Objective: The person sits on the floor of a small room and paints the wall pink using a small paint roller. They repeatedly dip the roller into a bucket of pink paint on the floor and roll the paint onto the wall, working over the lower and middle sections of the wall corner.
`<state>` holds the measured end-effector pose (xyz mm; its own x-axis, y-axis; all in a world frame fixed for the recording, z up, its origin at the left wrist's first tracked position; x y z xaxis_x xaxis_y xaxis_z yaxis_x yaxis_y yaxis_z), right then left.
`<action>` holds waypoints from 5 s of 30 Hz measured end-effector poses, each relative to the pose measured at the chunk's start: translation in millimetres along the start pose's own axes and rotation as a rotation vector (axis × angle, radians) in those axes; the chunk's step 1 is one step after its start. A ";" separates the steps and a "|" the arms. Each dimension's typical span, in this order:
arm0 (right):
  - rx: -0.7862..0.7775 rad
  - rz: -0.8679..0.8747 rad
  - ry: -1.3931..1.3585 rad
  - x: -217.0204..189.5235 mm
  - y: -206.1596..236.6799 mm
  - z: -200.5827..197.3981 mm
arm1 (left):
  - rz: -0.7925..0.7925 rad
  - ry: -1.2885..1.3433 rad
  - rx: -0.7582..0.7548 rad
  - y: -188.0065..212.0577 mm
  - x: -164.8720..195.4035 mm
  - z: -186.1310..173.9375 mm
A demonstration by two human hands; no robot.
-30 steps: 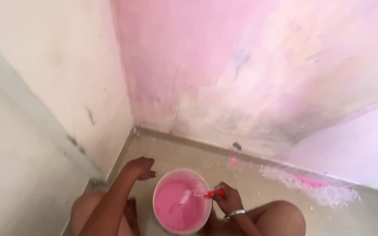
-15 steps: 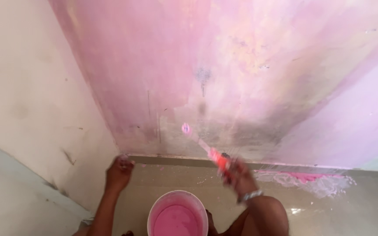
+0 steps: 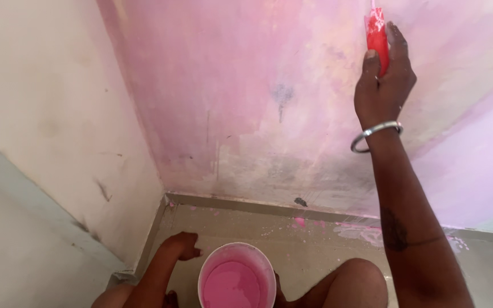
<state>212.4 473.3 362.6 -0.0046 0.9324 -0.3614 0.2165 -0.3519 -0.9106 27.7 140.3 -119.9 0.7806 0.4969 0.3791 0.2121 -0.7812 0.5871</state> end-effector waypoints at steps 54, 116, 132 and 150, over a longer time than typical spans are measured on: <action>-0.300 0.314 0.544 41.6 122.5 76.0 | -0.030 0.049 -0.027 11.6 -6.4 16.6; -0.230 0.026 0.631 -2.3 10.4 99.2 | -0.051 0.029 -0.074 1.1 -9.8 14.5; -0.578 0.524 0.471 85.6 337.4 148.7 | -0.076 0.073 -0.040 3.1 -20.2 24.2; -0.639 0.568 0.391 102.8 364.4 159.0 | -0.094 0.076 -0.090 -10.3 -27.4 33.3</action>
<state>135.6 427.8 -38.2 0.5693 0.6374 -0.5193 0.5810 -0.7588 -0.2943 23.7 122.1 -160.1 0.7123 0.5959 0.3709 0.2258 -0.6948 0.6828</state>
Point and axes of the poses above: each hand's wrist, its own y-axis away from the middle knuckle, its own z-axis out of the palm, x = y × z, the point moved 6 cm from there along -y, towards the middle knuckle, and after that the axes turned 13 degrees about z, right-handed, at the moved point
